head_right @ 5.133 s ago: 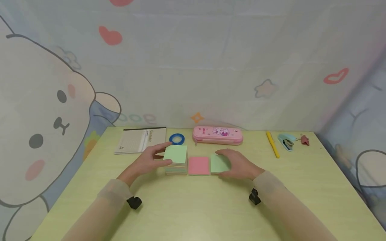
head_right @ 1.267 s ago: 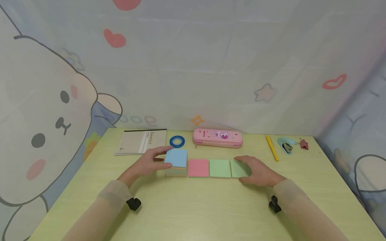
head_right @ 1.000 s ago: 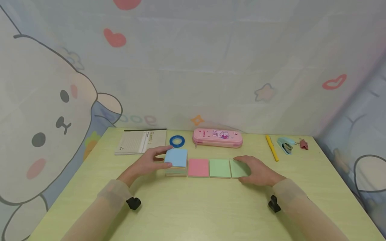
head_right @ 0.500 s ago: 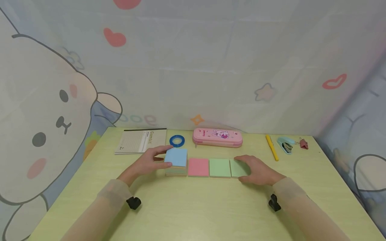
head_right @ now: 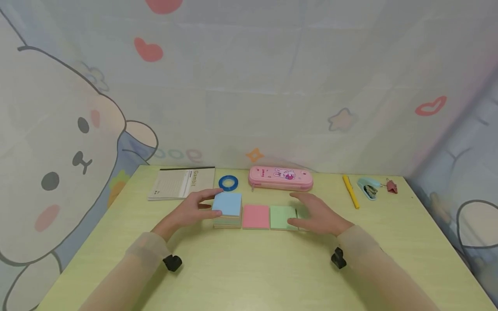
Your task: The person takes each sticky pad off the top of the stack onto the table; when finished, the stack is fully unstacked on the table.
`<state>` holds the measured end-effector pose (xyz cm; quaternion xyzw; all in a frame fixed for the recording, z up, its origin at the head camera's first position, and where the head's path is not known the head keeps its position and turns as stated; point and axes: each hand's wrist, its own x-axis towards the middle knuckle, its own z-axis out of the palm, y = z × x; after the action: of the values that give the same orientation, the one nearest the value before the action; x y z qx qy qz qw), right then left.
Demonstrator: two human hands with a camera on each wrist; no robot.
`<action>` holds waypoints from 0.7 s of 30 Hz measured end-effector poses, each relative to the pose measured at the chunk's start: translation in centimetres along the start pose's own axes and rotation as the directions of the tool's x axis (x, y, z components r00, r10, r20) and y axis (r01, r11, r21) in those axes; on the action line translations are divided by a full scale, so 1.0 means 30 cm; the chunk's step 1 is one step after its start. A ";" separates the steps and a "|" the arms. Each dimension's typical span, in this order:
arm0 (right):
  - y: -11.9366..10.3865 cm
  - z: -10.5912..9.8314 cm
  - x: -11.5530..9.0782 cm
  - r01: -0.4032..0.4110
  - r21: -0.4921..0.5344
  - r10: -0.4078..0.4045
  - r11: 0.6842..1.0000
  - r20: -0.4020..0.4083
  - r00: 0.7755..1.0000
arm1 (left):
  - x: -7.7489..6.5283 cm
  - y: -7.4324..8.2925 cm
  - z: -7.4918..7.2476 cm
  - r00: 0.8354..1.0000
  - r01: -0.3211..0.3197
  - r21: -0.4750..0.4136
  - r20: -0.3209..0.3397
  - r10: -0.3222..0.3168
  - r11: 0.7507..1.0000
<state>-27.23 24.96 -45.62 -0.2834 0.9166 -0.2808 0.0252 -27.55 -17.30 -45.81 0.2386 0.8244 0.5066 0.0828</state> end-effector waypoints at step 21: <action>-0.390 0.203 0.293 0.233 -0.081 -0.234 0.969 0.004 0.972 | 0.024 0.006 0.027 0.998 -0.043 -0.054 0.048 0.046 0.998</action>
<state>-27.43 9.25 -43.57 -0.3893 0.8876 -0.2451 -0.0223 -27.80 -16.24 -45.98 0.2670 0.8027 0.5241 0.0981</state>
